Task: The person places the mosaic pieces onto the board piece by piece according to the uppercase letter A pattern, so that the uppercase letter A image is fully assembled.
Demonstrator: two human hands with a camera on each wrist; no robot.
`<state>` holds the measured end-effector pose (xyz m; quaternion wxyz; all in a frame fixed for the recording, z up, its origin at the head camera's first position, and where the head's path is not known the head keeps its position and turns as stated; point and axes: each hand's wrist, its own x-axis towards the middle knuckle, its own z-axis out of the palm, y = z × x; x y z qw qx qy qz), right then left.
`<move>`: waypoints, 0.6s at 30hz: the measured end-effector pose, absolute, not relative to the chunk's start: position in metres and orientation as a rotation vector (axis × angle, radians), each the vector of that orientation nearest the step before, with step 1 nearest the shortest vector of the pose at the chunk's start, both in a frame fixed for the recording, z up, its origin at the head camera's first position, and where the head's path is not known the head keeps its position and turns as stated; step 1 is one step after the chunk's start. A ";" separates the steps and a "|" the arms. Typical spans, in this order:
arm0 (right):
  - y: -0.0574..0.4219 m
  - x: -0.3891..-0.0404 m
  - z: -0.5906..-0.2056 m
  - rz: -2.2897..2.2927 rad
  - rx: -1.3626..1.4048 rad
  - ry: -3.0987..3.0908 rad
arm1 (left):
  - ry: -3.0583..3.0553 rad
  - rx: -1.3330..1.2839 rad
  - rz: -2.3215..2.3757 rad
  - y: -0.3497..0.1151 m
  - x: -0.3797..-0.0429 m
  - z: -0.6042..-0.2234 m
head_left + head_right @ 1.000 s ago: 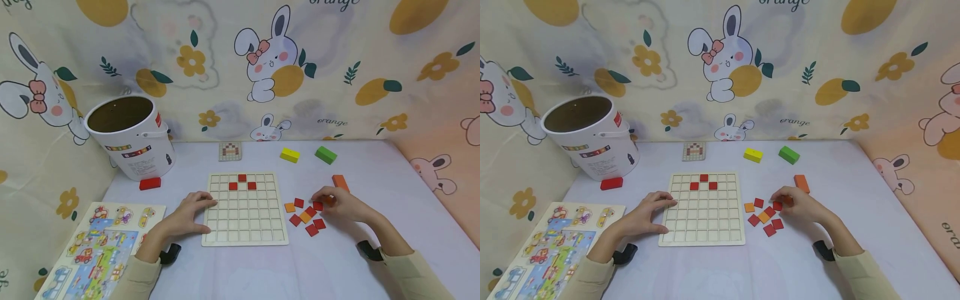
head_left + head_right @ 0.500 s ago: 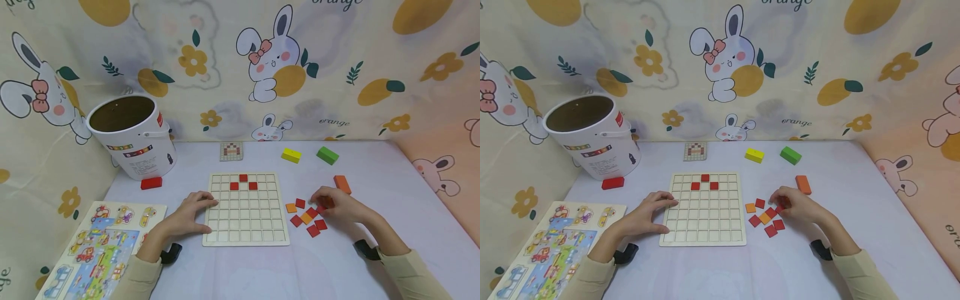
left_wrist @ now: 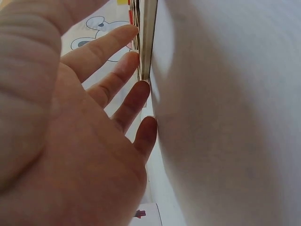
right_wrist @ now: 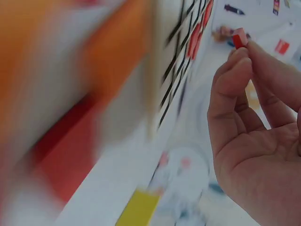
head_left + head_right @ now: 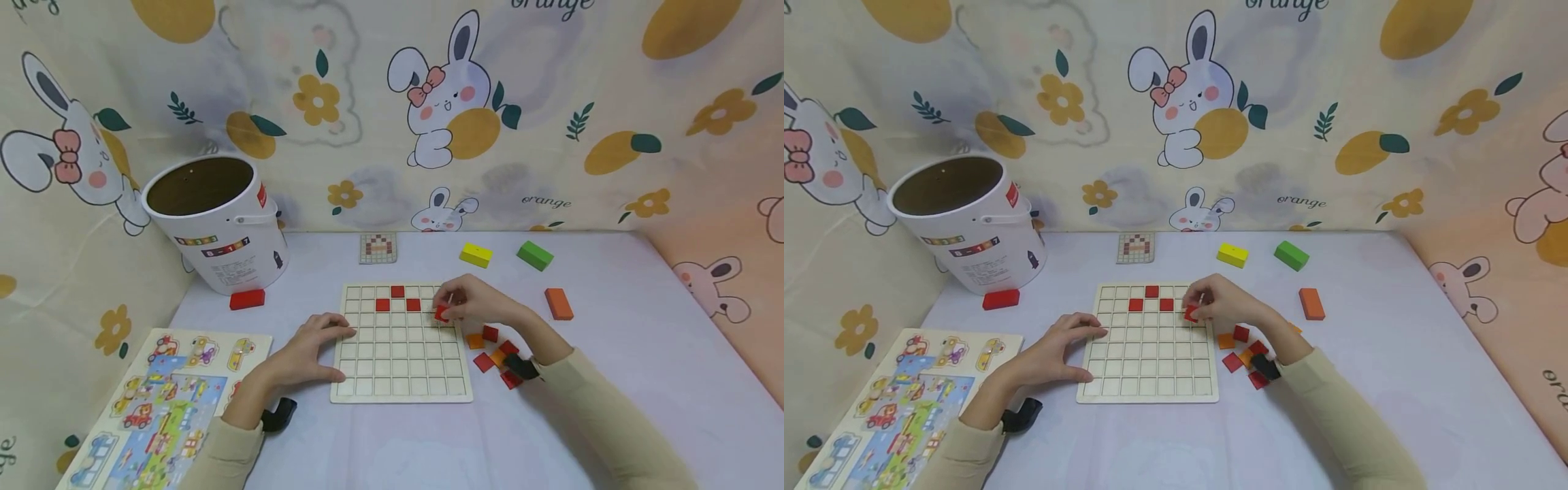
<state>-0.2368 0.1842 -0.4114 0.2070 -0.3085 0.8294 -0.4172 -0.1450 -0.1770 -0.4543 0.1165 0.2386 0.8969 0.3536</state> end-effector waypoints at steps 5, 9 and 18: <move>0.132 -0.257 -0.419 -1.209 -0.966 2.195 | 2.617 0.716 1.037 -0.177 -0.145 -0.456; 0.099 -0.263 -0.422 -1.193 -0.986 2.152 | 2.619 0.712 1.038 -0.177 -0.145 -0.456; 0.058 -0.259 -0.424 -1.121 -1.005 2.167 | 2.623 0.724 1.028 -0.178 -0.145 -0.455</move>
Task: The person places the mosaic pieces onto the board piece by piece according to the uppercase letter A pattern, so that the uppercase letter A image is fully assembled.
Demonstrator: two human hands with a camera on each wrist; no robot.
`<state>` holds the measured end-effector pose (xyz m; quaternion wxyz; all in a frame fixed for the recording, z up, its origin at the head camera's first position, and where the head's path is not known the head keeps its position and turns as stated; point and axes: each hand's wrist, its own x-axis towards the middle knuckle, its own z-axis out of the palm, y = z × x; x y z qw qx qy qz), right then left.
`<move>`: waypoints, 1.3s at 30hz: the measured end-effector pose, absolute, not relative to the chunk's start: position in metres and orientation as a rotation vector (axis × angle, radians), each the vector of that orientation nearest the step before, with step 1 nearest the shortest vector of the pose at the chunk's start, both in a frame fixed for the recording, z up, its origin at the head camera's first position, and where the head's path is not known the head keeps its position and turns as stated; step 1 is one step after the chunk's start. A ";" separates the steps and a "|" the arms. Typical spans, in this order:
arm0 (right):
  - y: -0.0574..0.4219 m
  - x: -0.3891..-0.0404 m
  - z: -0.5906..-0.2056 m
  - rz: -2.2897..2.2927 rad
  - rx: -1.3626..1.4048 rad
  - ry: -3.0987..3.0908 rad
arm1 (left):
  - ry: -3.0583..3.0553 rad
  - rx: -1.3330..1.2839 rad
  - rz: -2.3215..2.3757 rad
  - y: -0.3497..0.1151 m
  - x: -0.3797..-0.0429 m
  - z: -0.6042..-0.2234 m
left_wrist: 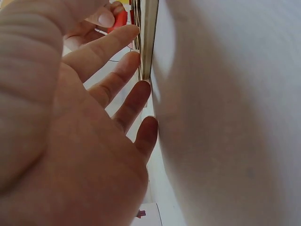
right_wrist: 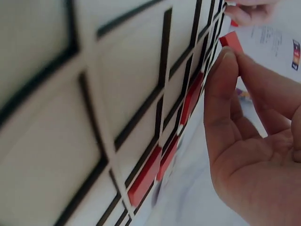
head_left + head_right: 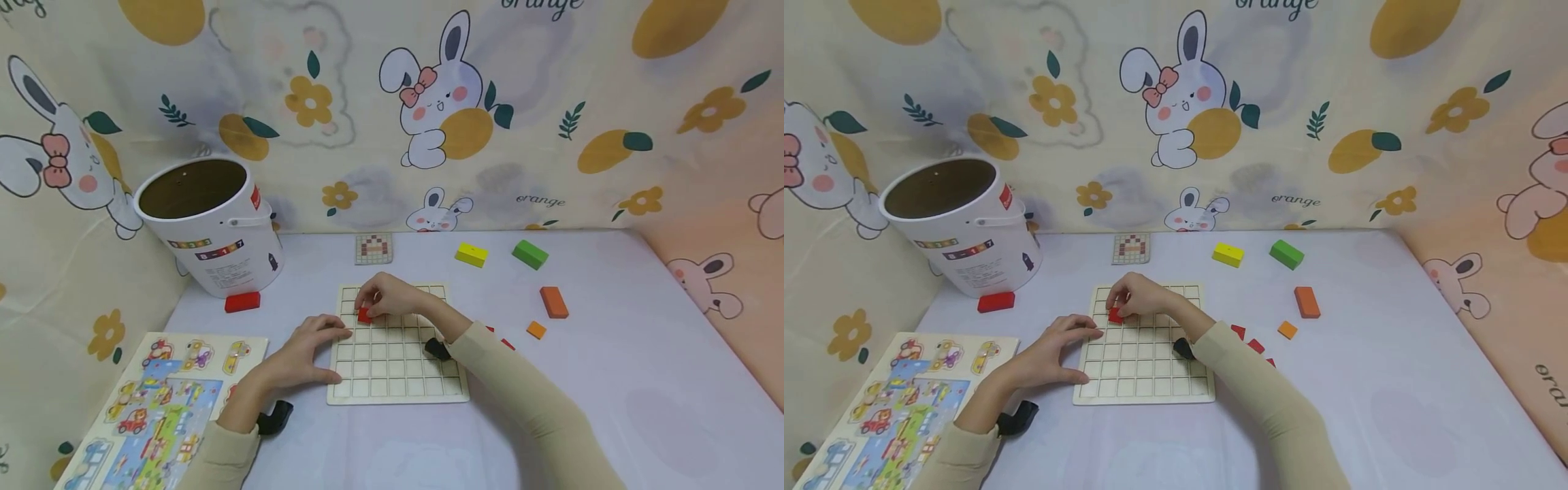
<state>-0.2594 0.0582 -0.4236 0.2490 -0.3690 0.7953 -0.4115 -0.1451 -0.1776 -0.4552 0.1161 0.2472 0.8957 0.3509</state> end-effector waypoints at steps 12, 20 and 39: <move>0.048 -0.253 -0.428 -1.027 -0.958 2.273 | 2.595 0.696 1.076 -0.180 -0.145 -0.458; 0.046 -0.252 -0.427 -0.953 -0.967 2.295 | 2.593 0.689 1.093 -0.181 -0.145 -0.457; 0.227 -0.210 -0.405 -1.079 -0.675 2.420 | 2.619 0.702 1.085 -0.179 -0.149 -0.457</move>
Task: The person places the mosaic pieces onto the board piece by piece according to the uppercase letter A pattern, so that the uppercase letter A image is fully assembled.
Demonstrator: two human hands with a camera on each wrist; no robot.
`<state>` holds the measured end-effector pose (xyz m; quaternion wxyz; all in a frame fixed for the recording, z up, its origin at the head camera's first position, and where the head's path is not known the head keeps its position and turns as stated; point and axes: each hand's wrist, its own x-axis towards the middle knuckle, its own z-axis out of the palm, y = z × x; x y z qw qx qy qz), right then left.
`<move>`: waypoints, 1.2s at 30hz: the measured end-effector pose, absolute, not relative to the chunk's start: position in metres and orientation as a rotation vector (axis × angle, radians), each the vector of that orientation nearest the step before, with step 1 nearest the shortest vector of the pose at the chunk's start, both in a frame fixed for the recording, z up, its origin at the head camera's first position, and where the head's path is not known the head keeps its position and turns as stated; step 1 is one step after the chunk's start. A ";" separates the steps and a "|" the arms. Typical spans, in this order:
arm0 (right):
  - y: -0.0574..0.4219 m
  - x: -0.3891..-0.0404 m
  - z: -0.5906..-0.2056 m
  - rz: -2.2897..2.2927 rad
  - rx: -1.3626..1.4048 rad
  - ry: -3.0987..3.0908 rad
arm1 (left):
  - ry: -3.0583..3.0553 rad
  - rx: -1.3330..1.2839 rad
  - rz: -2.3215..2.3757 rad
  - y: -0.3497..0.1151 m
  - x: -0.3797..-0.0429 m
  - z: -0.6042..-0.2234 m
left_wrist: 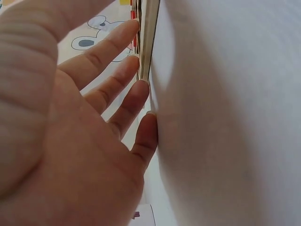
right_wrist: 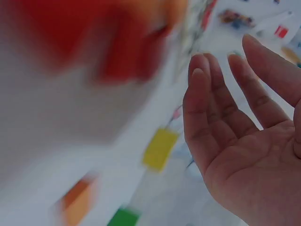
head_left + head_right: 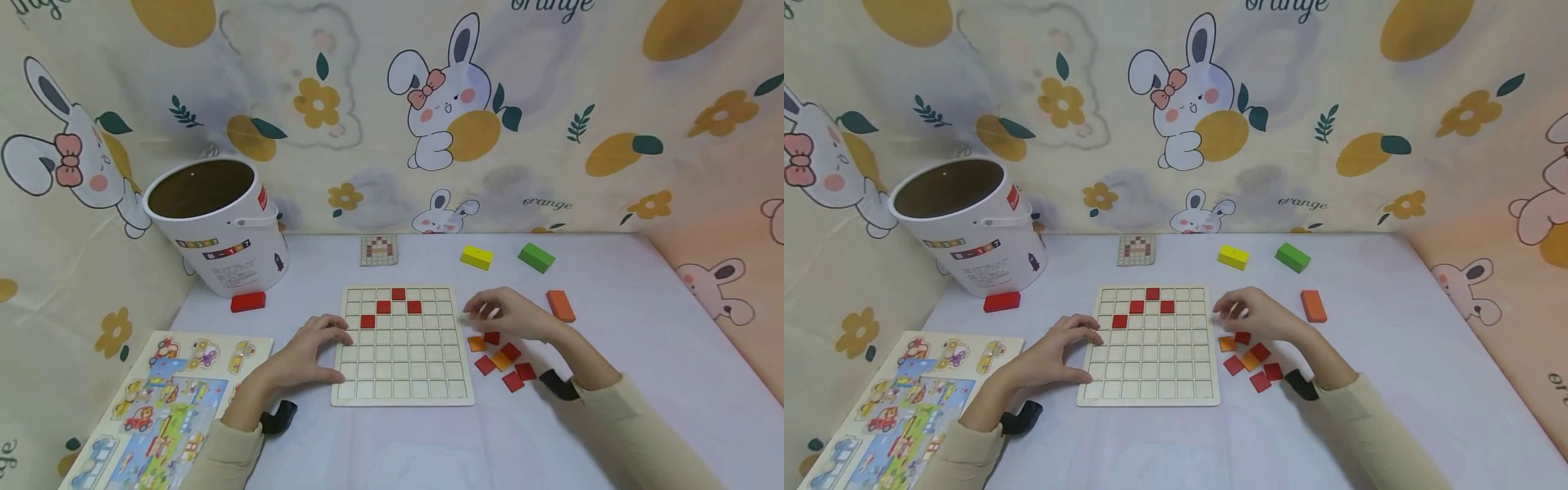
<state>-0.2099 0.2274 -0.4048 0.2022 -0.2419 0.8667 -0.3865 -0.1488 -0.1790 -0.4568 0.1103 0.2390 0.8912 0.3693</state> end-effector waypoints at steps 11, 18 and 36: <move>0.295 -0.168 -0.417 -1.084 -0.633 2.478 | 2.627 0.716 1.101 -0.184 -0.146 -0.457; 0.301 -0.155 -0.428 -1.068 -0.681 2.419 | 2.620 0.718 1.103 -0.185 -0.146 -0.457; 0.299 -0.152 -0.426 -0.990 -0.703 2.445 | 2.621 0.678 1.051 -0.180 -0.140 -0.452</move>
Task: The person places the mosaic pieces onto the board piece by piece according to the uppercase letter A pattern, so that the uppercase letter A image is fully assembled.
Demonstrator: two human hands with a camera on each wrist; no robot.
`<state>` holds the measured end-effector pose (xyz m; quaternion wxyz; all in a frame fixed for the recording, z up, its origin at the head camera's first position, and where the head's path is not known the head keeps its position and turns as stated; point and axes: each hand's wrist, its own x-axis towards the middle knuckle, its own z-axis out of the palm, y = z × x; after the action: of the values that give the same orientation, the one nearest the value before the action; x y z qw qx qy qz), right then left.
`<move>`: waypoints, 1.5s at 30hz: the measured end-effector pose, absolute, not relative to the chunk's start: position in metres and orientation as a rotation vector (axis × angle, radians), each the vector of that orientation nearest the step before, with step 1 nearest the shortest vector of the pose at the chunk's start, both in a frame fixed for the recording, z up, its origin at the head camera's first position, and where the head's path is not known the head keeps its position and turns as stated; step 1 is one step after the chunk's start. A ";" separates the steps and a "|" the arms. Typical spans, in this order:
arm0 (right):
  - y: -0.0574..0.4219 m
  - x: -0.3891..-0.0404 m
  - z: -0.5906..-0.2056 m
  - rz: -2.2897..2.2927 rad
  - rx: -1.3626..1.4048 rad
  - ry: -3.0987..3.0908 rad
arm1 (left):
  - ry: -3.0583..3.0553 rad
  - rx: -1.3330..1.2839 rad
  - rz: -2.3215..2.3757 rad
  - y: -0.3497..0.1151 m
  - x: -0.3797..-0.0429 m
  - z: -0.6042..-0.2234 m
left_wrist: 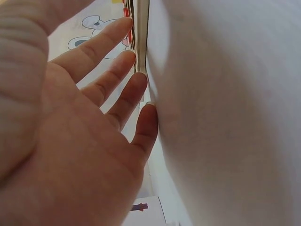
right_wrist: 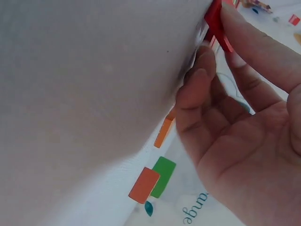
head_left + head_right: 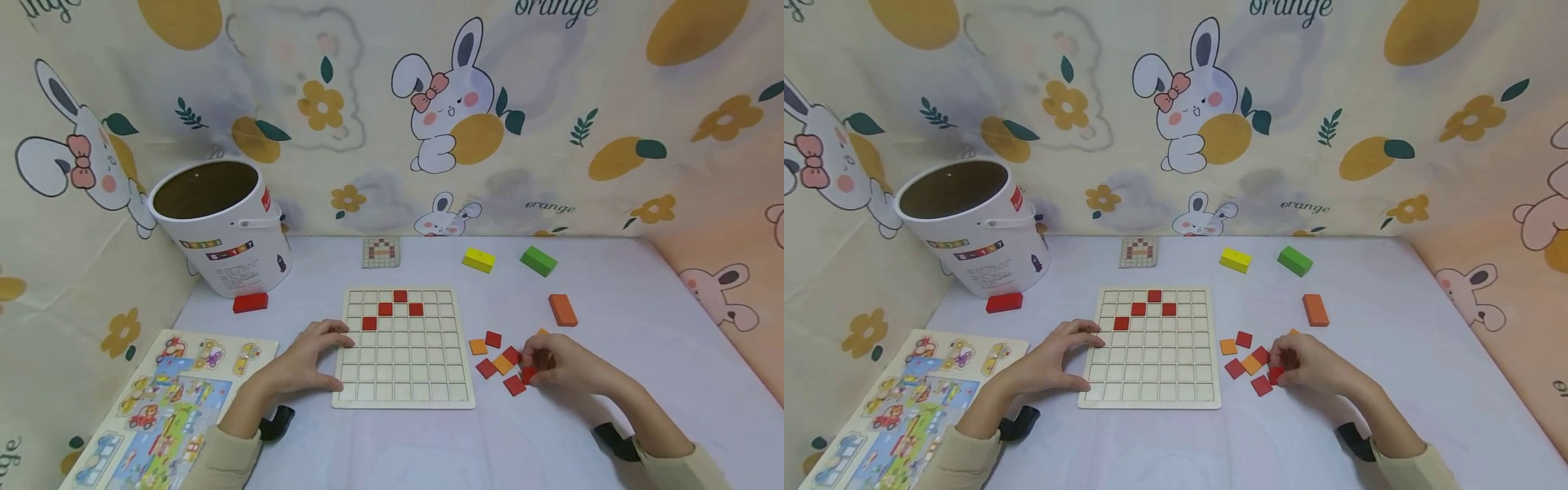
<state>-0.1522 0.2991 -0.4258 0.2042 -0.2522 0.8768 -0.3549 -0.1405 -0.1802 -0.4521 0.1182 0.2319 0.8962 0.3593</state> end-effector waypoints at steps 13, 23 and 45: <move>0.219 -0.198 -0.407 -1.220 -0.712 2.270 | 2.628 0.657 1.055 -0.180 -0.139 -0.452; 0.100 -0.219 -0.415 -1.188 -0.942 2.259 | 2.610 0.653 1.069 -0.181 -0.138 -0.451; 0.051 -0.216 -0.427 -1.101 -0.851 2.362 | 2.610 0.674 1.070 -0.180 -0.140 -0.452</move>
<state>-0.2161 0.0507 -0.4275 0.1987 -0.3042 0.8444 -0.3936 -0.1397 -0.1799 -0.4516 0.1205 0.2307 0.8934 0.3663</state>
